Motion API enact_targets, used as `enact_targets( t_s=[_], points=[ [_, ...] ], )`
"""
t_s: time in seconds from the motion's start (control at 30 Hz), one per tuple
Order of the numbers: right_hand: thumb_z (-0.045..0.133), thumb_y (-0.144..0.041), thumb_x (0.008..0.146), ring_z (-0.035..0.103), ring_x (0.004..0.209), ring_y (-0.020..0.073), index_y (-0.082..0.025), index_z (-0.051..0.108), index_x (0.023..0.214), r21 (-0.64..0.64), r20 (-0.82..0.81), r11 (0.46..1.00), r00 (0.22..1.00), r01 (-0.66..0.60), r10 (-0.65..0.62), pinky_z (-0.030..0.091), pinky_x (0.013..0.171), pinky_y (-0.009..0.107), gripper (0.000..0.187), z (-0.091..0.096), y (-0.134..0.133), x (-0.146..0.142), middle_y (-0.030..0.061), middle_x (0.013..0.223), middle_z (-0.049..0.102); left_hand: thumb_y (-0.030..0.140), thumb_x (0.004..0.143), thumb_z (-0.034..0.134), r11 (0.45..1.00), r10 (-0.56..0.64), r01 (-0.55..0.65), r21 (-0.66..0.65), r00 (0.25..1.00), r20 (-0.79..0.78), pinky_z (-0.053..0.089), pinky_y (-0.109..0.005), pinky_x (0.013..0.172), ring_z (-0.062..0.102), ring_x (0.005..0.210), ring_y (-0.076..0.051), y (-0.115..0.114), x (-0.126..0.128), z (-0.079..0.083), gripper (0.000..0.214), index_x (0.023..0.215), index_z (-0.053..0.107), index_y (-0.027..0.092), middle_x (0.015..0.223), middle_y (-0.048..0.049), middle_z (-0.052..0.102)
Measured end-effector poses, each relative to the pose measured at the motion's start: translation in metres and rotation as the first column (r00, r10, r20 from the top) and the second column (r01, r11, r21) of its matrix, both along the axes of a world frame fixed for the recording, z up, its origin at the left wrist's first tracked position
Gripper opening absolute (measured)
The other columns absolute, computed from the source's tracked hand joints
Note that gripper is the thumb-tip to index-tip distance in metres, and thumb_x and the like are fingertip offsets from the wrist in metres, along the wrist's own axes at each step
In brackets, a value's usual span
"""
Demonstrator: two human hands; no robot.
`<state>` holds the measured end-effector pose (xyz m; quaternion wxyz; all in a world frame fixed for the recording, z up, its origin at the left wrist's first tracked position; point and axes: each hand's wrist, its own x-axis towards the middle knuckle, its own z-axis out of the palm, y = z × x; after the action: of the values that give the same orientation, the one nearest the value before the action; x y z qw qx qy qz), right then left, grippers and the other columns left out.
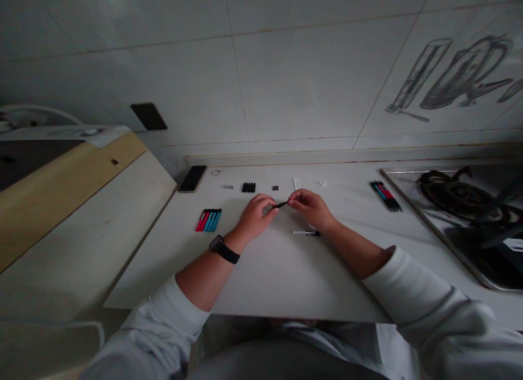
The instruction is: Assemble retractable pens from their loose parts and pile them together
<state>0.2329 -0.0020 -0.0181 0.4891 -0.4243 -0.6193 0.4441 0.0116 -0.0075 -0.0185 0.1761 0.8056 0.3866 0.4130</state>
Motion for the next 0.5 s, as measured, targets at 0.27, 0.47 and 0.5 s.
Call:
enact_targets(
  t_s=[0.27, 0.47, 0.5],
  points=[
    [0.072, -0.047, 0.083, 0.064, 0.075, 0.016, -0.022, 0.068, 0.088, 0.058, 0.074, 0.998, 0.997, -0.012, 0.008, 0.05, 0.072, 0.029, 0.026, -0.0018, -0.001, -0.0006, 0.0017, 0.082, 0.071, 0.017, 0.09, 0.072, 0.999, -0.015, 0.016, 0.034, 1.0, -0.018, 0.053, -0.04, 0.096, 0.064, 0.104, -0.021, -0.0034, 0.002, 0.0045, 0.007, 0.096, 0.068, 0.02, 0.104, -0.0066, 0.067],
    [0.07, -0.043, 0.085, 0.07, 0.08, 0.0181, -0.021, 0.074, 0.096, 0.13, 0.178, 0.991, 0.984, -0.015, -0.008, 0.055, 0.079, 0.031, 0.024, -0.001, -0.0041, 0.0011, 0.0046, 0.09, 0.076, 0.018, 0.091, 0.071, 1.0, -0.02, 0.02, 0.024, 1.0, -0.011, 0.053, -0.04, 0.097, 0.065, 0.103, -0.021, -0.004, 0.003, 0.0056, 0.006, 0.096, 0.068, 0.019, 0.104, -0.0067, 0.067],
    [0.07, -0.042, 0.086, 0.071, 0.081, 0.0183, -0.021, 0.075, 0.097, 0.145, 0.194, 0.989, 0.981, -0.021, -0.008, 0.056, 0.08, 0.032, 0.024, -0.0002, -0.0051, 0.0011, 0.005, 0.091, 0.077, 0.018, 0.091, 0.071, 1.0, -0.018, 0.019, 0.018, 1.0, -0.012, 0.053, -0.041, 0.097, 0.065, 0.104, -0.021, -0.004, 0.0031, 0.0055, 0.006, 0.096, 0.068, 0.019, 0.104, -0.0066, 0.066]
  ],
)
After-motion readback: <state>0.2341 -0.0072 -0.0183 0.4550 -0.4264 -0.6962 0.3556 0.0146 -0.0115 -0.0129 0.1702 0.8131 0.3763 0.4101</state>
